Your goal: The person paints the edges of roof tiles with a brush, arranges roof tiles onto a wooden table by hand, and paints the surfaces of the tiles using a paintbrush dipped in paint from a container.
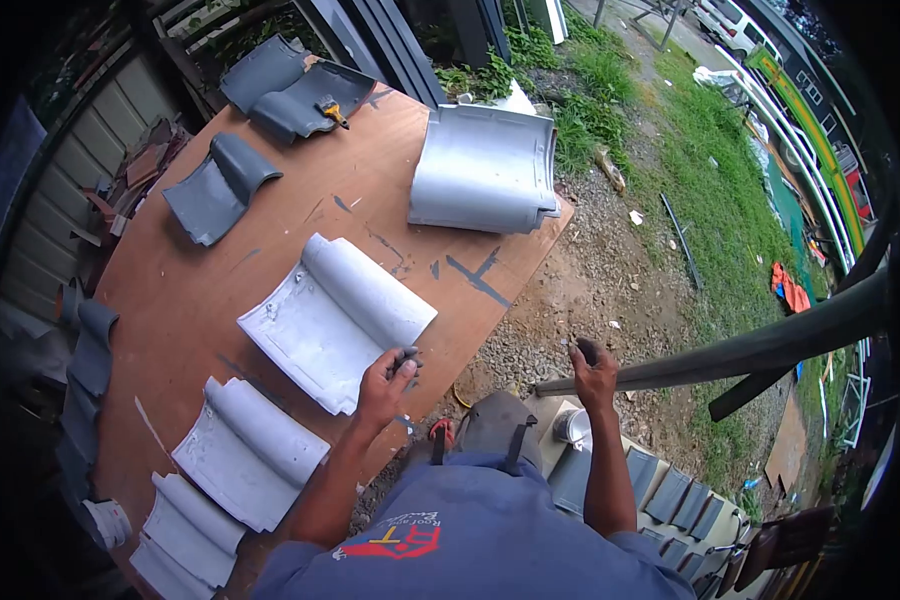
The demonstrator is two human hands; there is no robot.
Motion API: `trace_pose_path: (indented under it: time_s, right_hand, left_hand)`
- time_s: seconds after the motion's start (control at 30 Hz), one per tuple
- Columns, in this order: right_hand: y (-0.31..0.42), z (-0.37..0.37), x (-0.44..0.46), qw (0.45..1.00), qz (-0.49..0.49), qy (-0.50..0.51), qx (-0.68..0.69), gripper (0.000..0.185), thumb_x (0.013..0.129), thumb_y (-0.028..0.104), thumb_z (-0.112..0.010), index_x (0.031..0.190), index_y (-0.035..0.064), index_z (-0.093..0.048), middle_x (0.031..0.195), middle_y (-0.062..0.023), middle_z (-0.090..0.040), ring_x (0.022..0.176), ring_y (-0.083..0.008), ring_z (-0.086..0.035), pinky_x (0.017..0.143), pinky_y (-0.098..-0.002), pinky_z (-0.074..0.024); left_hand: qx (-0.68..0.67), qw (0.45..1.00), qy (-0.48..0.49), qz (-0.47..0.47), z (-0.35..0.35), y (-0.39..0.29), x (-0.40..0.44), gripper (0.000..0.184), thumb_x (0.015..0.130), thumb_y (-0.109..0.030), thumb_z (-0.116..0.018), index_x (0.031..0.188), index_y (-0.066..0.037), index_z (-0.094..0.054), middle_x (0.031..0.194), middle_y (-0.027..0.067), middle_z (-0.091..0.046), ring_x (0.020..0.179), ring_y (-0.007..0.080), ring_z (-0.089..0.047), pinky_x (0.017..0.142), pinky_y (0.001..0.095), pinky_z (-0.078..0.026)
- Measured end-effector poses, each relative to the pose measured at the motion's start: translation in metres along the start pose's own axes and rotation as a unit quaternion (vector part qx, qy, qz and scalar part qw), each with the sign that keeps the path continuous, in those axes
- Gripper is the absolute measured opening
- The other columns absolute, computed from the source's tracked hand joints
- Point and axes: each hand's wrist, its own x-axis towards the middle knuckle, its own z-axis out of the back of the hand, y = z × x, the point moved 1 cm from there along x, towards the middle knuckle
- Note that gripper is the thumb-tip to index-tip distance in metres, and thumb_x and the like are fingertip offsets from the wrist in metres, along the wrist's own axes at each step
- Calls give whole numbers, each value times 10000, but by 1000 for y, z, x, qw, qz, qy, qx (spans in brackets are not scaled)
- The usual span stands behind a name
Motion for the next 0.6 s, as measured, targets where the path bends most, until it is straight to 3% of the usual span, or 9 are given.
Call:
trace_pose_path:
  time_s: [0.13,0.27,0.33,0.4,0.47,0.53,0.6]
  right_hand:
    - [53,-39,143,979,201,33,-10,296,851,116,-790,1100,-18,-704,995,-151,-731,911,-283,-707,845,-375,-549]
    - [103,-86,300,942,333,20,-24,295,840,102,-799,1100,3,-703,1027,-144,-716,921,-278,-699,843,-378,-546]
    - [110,-117,383,921,386,16,42,288,838,100,-801,1097,18,-705,1028,-141,-718,925,-282,-709,830,-375,-552]
    - [122,-143,451,914,404,-20,41,273,837,87,-800,1086,22,-708,1037,-141,-720,924,-288,-718,813,-373,-559]
    - [136,-169,505,910,412,-5,54,316,846,128,-794,1133,35,-698,1062,-143,-720,972,-314,-705,862,-388,-549]
    - [148,-196,542,894,443,20,-67,395,851,209,-789,1184,32,-671,1058,-143,-715,1022,-352,-677,925,-417,-523]
    - [132,-229,561,889,442,61,-105,422,841,281,-785,1141,16,-650,1037,-160,-700,1040,-389,-647,944,-451,-497]
  left_hand:
    - [55,991,-125,8,19,24,-1,302,1025,-206,-621,1228,16,-643,1057,81,-711,940,121,-648,865,280,-531]
    - [35,965,-260,3,13,20,5,292,1018,-183,-619,1210,36,-642,1034,76,-718,912,109,-635,852,279,-519]
    - [71,942,-327,13,4,8,10,304,1020,-180,-616,1223,46,-629,1043,90,-713,927,123,-637,857,290,-517]
    - [6,907,-420,21,-19,-8,18,310,1020,-192,-619,1226,39,-635,1030,81,-712,924,114,-630,851,280,-511]
    - [7,897,-440,40,-46,-27,25,317,1020,-197,-620,1232,38,-637,1026,78,-714,923,116,-634,853,282,-512]
    - [6,885,-461,64,-64,-30,33,324,1020,-201,-621,1239,37,-639,1023,75,-715,921,117,-638,854,284,-512]
    - [117,901,-403,110,-77,-20,36,342,1009,-215,-637,1240,37,-649,1027,93,-723,923,144,-663,851,314,-527]
